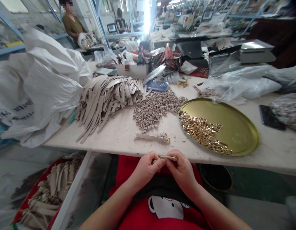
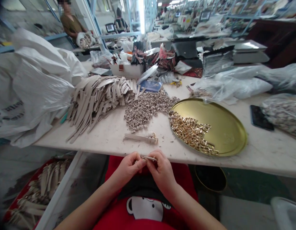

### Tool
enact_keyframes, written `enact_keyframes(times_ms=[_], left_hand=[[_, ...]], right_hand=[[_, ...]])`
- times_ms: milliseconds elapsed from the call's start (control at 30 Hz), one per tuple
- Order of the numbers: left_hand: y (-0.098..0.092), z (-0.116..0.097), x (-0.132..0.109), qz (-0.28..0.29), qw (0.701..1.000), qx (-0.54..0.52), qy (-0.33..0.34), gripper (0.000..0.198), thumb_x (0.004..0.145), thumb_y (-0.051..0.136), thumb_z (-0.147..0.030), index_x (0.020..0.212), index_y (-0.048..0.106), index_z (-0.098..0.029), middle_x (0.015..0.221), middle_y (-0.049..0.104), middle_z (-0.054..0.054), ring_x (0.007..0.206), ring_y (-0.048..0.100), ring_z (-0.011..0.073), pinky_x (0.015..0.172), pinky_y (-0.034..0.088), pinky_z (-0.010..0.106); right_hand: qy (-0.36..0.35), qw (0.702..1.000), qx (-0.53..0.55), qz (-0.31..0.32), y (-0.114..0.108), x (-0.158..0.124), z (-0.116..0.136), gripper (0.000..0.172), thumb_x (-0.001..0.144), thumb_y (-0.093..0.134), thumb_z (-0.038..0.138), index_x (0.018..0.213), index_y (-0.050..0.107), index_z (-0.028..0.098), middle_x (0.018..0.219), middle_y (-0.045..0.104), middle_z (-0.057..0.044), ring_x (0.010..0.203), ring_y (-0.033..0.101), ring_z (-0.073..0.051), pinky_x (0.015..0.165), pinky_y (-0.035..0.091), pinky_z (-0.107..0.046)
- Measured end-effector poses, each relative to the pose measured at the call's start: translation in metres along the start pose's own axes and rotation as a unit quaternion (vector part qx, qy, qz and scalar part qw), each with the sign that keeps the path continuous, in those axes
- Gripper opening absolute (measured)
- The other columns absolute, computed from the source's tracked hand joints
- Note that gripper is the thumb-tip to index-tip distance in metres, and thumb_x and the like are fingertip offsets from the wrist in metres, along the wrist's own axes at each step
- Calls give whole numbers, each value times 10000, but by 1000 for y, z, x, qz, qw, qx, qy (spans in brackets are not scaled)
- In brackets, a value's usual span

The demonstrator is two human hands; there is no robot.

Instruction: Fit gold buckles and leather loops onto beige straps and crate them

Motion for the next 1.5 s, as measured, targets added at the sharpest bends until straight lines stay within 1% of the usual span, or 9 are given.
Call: enact_keyframes(times_ms=[233,400,533,667,833,1067,1200,1300,1500], left_hand=[[-3,9,2,26,999,-22,-2,234,804,493,-375,908,476,-166,612,534,-44,462,456,78,462,344,195],[-14,12,24,-1,999,-21,-33,216,837,413,-361,816,496,-162,528,470,-57,409,367,60,424,292,183],[-24,16,43,-18,996,-55,-61,212,822,433,-374,764,457,-172,485,419,-76,389,332,57,408,266,183],[-32,19,55,-29,995,-65,-70,219,823,448,-376,739,453,-174,485,400,-81,400,332,55,432,278,184],[-33,16,59,-35,996,-57,-65,222,826,456,-376,747,468,-169,510,416,-69,438,359,61,461,302,184],[-29,2,43,-76,997,-17,-22,219,824,455,-371,752,487,-166,526,419,-62,471,379,73,488,317,191],[-28,-9,33,-129,991,13,23,241,823,455,-392,745,498,-168,538,429,-56,505,406,84,513,325,197],[-20,-13,27,-153,985,61,51,236,820,451,-373,727,520,-167,567,442,-47,536,413,90,531,319,202],[-7,-8,9,-119,988,83,50,243,819,433,-356,702,529,-166,550,431,-50,527,390,88,517,291,207]], right_hand=[[52,976,85,192,-9,19,-5,387,891,348,444,767,592,169,660,560,-17,616,513,-138,577,411,-250],[0,981,-188,57,-34,125,-38,276,864,432,348,919,615,149,797,609,-55,727,557,-168,659,419,-264],[-23,909,-404,96,-30,209,-70,275,869,404,237,991,636,155,961,597,-99,855,566,-187,744,398,-265],[-15,886,-439,151,-20,236,-87,200,821,474,220,829,666,165,851,600,-93,762,566,-200,675,375,-274],[-8,879,-439,185,-20,227,-91,145,803,485,186,799,630,169,857,599,-86,807,551,-197,694,358,-267],[27,919,-352,175,-19,193,-73,94,759,555,243,710,561,162,737,599,-47,688,544,-162,619,385,-262],[94,967,-100,217,-12,130,-42,241,765,561,399,696,494,178,578,531,27,525,496,-113,527,393,-242],[162,951,164,206,-8,84,-20,325,680,655,456,655,485,179,568,500,41,518,459,-97,538,389,-246],[165,957,188,144,-13,47,-5,335,724,603,504,720,558,173,624,558,11,618,503,-120,652,407,-277]])
Point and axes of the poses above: each hand's wrist, its own x-axis towards the middle knuckle, its own y-axis out of the palm, z = x × y, the point moved 2 cm from there along x, towards the middle knuckle
